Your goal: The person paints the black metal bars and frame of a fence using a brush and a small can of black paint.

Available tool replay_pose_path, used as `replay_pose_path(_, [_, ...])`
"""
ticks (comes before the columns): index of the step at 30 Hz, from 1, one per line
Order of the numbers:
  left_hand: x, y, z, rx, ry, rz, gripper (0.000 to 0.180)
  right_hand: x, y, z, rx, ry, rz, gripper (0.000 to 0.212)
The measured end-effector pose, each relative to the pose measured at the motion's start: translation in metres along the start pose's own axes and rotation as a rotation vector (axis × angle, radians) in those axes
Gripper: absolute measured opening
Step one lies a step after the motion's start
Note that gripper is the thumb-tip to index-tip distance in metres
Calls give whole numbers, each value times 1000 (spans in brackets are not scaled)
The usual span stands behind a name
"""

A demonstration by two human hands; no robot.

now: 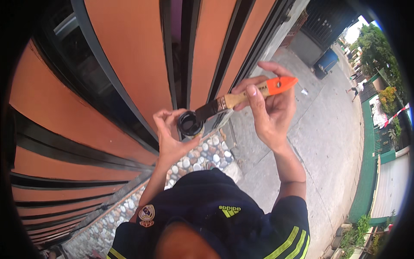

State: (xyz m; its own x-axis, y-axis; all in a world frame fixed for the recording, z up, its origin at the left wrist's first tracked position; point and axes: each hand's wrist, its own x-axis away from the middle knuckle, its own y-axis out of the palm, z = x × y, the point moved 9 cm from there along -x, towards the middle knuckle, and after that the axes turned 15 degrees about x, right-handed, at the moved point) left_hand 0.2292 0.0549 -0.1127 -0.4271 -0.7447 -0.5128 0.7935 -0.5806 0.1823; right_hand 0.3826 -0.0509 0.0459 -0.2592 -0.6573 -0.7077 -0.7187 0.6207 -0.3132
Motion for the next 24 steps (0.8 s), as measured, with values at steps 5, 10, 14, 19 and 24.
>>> replay_pose_path(5, [9, 3, -1, -90, 1, 10, 82, 14, 24, 17, -33, 22, -163, 44])
replay_pose_path(10, [15, 9, 3, -184, -69, 27, 82, 19, 48, 34, 12, 67, -289, 38])
replay_pose_path(14, [13, 21, 2, -235, -76, 31, 80, 17, 52, 40, 69, 26, -382, 39])
replay_pose_path(19, [5, 34, -3, -221, -75, 56, 79, 10, 28, 48, 33, -44, -312, 38])
replay_pose_path(24, [-4, 46, -9, -287, -63, 88, 79, 2, -6, 50, -117, -182, -260, 40])
